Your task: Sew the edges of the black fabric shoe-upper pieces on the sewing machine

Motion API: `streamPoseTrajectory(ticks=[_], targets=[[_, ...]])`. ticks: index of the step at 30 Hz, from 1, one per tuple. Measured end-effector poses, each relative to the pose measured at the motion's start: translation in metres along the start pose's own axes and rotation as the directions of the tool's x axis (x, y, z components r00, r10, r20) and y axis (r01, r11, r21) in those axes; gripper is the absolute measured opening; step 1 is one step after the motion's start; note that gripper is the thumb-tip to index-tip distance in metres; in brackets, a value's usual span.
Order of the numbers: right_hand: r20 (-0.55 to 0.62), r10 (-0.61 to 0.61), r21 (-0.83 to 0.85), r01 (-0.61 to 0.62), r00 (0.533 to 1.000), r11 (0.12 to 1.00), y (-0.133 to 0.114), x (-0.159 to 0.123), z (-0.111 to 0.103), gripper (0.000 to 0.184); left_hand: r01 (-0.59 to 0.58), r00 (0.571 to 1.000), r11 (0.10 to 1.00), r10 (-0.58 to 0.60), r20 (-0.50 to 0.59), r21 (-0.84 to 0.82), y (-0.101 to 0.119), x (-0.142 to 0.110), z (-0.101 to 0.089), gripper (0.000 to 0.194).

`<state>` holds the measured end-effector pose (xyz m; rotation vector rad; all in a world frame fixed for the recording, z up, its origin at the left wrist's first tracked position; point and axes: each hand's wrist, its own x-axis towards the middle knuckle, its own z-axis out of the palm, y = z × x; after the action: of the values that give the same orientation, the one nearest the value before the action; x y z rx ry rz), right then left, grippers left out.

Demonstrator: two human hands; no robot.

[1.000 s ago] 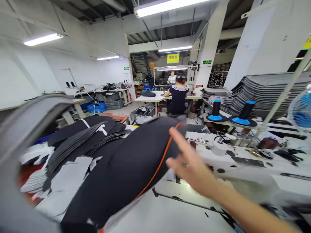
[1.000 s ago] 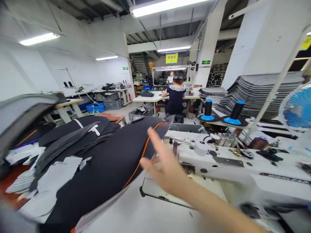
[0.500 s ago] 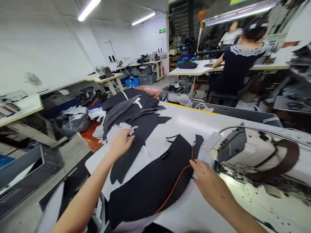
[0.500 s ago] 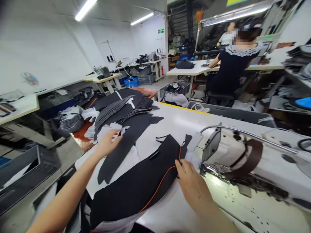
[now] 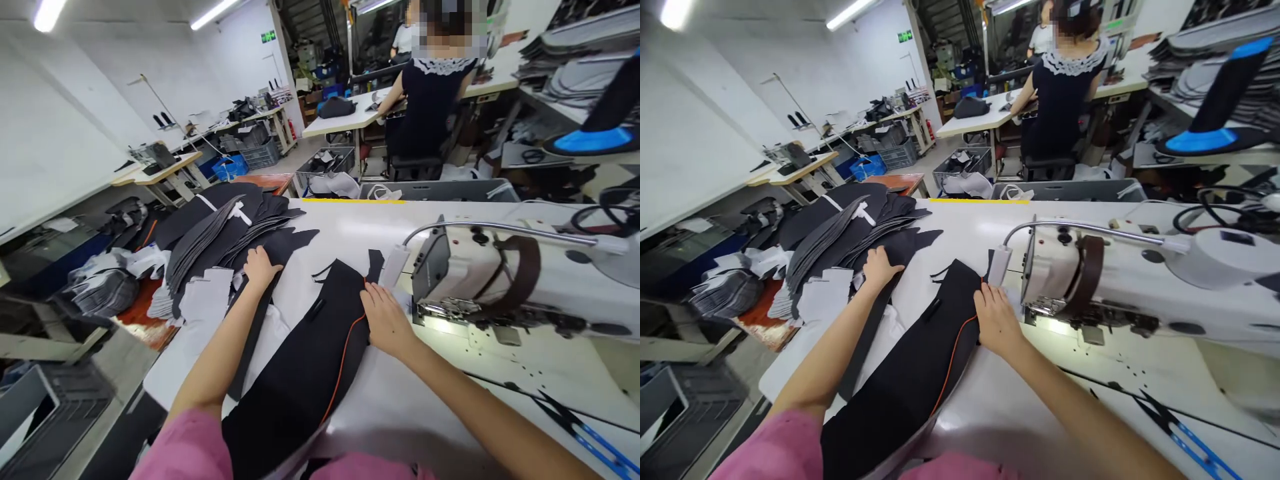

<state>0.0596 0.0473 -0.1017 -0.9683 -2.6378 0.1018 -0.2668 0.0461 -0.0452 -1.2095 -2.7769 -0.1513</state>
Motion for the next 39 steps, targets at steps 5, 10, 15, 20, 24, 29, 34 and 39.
streamPoseTrajectory(ticks=[5,10,15,20,24,29,34,39], targets=[[0.031,0.004,0.024,-0.004,1.000,1.000,0.002,-0.008,-0.010,0.050,-0.327,0.926,0.944,0.310,-0.215,-0.049,0.034,-0.045,-0.034,0.036],[0.043,-0.088,0.118,0.082,0.995,0.990,-0.016,-0.058,-0.014,0.049,-0.824,0.566,0.566,0.824,-0.014,-0.027,0.093,-0.142,-0.035,0.034],[0.089,-0.073,0.155,0.058,0.993,0.986,-0.014,-0.106,-0.026,0.048,-0.917,0.337,0.362,0.927,0.162,-0.166,0.126,-0.201,-0.015,0.026],[0.092,-0.025,0.170,0.009,0.995,0.985,-0.008,-0.134,-0.033,0.047,-0.912,0.278,0.334,0.930,0.241,-0.236,0.140,-0.216,-0.016,0.051],[0.081,-0.005,0.163,-0.008,0.997,0.987,-0.011,-0.139,-0.031,0.047,-0.936,0.235,0.296,0.928,0.290,-0.190,0.150,-0.220,-0.016,0.062],[0.094,0.011,0.172,-0.027,0.996,0.985,-0.011,-0.138,-0.031,0.048,-0.936,0.271,0.325,0.910,0.313,-0.133,0.156,-0.221,-0.012,0.066],[0.094,0.025,0.176,-0.042,0.995,0.983,-0.008,-0.137,-0.033,0.051,-0.931,0.274,0.332,0.910,0.310,-0.153,0.161,-0.219,-0.013,0.066],[0.087,0.061,0.187,-0.077,0.994,0.979,-0.001,-0.135,-0.034,0.056,-0.929,0.286,0.344,0.901,0.326,-0.137,0.172,-0.217,-0.014,0.064]])
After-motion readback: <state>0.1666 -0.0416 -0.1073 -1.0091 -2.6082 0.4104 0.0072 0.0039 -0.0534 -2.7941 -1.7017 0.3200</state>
